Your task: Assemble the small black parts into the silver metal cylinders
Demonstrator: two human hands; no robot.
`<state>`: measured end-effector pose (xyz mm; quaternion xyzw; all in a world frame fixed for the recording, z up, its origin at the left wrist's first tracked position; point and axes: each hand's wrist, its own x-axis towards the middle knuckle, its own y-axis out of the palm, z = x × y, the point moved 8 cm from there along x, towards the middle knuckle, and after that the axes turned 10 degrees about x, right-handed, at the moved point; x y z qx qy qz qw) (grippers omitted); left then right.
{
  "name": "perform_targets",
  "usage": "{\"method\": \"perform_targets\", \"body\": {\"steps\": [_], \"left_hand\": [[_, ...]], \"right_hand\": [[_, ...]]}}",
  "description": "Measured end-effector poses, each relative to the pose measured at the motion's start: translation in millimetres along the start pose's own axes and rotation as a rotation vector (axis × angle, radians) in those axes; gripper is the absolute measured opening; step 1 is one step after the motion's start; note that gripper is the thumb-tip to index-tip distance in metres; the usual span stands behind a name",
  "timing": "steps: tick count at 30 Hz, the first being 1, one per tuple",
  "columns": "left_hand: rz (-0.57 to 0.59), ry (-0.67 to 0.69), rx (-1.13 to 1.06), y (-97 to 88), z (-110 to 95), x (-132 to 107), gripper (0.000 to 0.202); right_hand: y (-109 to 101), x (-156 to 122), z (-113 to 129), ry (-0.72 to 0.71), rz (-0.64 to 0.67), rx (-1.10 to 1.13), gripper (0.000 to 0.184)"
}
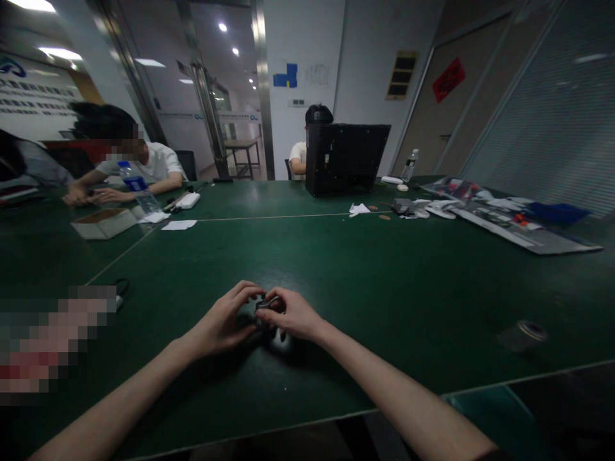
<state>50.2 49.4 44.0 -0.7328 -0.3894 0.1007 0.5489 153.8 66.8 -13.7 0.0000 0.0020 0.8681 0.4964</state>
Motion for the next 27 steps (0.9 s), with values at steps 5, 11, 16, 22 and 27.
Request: {"method": "perform_targets", "body": {"steps": [5, 11, 16, 22, 27], "left_hand": [[-0.033, 0.01, 0.0, -4.6, -0.3, -0.2, 0.047], [-0.063, 0.022, 0.03, -7.3, -1.8, 0.8, 0.046], [-0.051, 0.018, 0.039, -5.0, -2.6, -0.9, 0.047], [-0.04, 0.005, 0.07, -2.5, -1.9, -0.4, 0.048], [-0.038, -0.012, 0.112, -3.1, 0.9, 0.0, 0.045]], "right_hand": [[3.9, -0.4, 0.5, 0.033, 0.063, 0.173, 0.049], [4.0, -1.2, 3.7, 0.029, 0.083, 0.194, 0.043], [2.7, 1.0, -2.9, 0.048, 0.054, 0.21, 0.043], [3.1, 1.9, -5.7, 0.05, 0.028, 0.177, 0.048], [1.1, 0.3, 0.9, 0.026, 0.002, 0.051, 0.049]]}}
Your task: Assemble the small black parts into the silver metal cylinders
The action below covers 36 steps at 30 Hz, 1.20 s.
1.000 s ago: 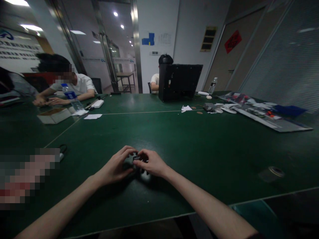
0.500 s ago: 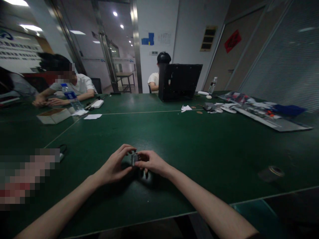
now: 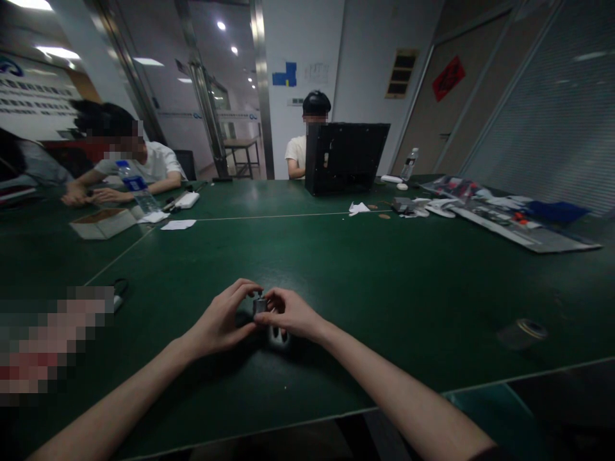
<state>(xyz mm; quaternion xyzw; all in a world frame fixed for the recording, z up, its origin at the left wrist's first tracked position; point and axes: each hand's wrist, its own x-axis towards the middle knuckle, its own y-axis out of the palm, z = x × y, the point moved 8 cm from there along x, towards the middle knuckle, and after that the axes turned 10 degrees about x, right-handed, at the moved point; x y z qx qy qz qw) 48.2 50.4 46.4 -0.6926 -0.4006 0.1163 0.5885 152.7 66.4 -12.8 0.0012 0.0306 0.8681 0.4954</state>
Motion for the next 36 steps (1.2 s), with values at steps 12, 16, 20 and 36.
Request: {"method": "perform_targets", "body": {"steps": [12, 16, 20, 36], "left_hand": [[-0.028, 0.039, -0.057, -3.0, -3.8, 0.2, 0.048], [-0.037, 0.035, -0.057, -4.2, -4.3, 0.0, 0.049], [-0.049, 0.014, -0.04, -5.6, -3.0, 0.0, 0.047], [-0.043, -0.008, -0.019, -7.9, -4.1, 1.4, 0.043]], "right_hand": [[1.6, 1.0, 5.2, -0.056, 0.051, 0.066, 0.047], [-1.0, 0.8, 4.6, -0.017, 0.03, 0.176, 0.045], [-6.0, 2.1, 1.4, 0.0, -0.006, 0.223, 0.046], [-3.4, 0.4, -0.9, 0.052, 0.033, 0.315, 0.042]]}}
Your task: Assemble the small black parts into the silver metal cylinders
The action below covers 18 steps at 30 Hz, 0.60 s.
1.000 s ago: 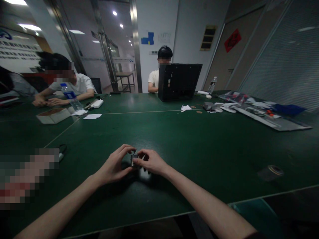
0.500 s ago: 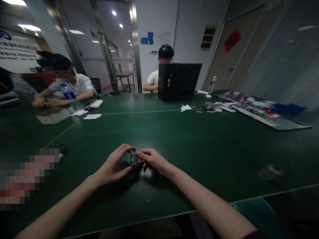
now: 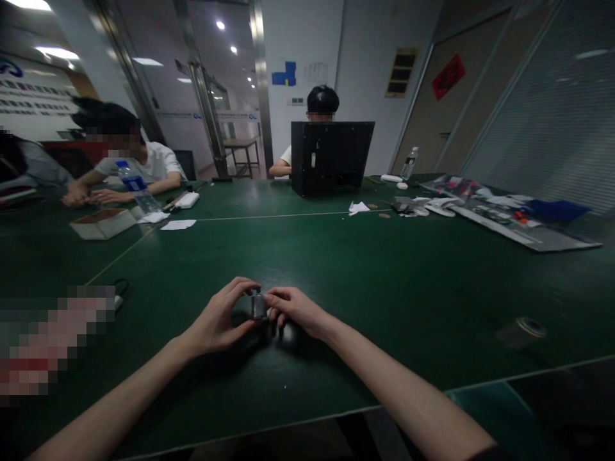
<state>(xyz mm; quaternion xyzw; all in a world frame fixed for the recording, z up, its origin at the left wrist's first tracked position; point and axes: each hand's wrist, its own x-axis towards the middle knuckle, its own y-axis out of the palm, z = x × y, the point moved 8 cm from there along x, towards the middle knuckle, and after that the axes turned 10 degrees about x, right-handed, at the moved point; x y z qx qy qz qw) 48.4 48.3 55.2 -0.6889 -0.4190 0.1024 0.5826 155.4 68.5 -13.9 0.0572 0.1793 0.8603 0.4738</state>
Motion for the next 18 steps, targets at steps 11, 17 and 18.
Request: {"method": "perform_targets", "body": {"steps": [11, 17, 18], "left_hand": [[0.021, -0.001, 0.023, 0.7, 0.1, -0.4, 0.047], [0.023, -0.018, 0.023, -1.4, 0.1, 1.0, 0.049], [0.021, -0.016, 0.02, -1.4, -0.3, 1.2, 0.049]], "right_hand": [[-2.6, -0.4, -2.1, 0.021, -0.006, 0.05, 0.044], [-4.7, 0.0, -0.9, 0.003, -0.032, 0.137, 0.043], [-4.6, 0.2, -1.1, 0.003, -0.031, 0.141, 0.043]]}}
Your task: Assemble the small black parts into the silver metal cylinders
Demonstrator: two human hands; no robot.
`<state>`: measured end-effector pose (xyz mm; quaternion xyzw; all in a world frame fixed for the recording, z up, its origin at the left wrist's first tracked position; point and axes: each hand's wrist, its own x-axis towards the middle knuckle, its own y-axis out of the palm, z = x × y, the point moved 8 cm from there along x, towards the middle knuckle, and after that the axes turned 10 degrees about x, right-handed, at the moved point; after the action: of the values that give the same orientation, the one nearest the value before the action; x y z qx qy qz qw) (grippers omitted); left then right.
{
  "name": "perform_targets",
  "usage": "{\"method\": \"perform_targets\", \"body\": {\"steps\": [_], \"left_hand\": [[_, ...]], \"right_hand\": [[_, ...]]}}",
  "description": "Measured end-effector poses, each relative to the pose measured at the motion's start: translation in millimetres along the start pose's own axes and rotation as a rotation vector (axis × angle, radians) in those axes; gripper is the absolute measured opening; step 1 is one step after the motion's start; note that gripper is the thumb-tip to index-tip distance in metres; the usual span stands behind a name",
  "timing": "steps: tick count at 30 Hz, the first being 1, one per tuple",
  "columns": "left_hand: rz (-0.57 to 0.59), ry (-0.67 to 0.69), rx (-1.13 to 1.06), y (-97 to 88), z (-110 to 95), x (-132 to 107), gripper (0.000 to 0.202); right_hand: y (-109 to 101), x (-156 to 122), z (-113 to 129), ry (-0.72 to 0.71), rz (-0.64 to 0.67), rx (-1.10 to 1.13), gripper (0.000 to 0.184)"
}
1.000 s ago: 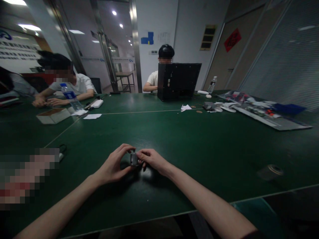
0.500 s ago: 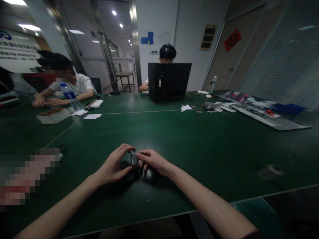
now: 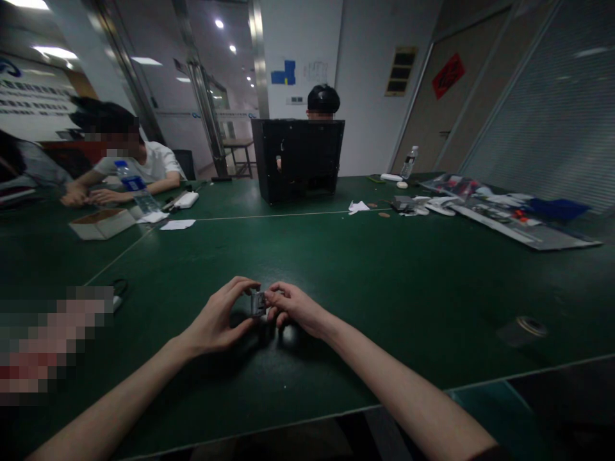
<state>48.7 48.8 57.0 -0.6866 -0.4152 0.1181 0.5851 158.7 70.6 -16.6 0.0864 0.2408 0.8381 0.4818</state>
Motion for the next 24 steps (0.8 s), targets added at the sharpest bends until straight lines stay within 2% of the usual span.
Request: {"method": "perform_targets", "body": {"steps": [9, 24], "left_hand": [[-0.019, 0.001, -0.019, -0.8, -1.0, 0.6, 0.047], [-0.009, 0.016, -0.023, -0.4, -2.7, 1.7, 0.047]], "right_hand": [[6.4, -2.2, 0.0, 0.036, 0.06, -0.054, 0.04], [1.4, -2.3, -1.8, 0.06, 0.015, -0.019, 0.044]]}}
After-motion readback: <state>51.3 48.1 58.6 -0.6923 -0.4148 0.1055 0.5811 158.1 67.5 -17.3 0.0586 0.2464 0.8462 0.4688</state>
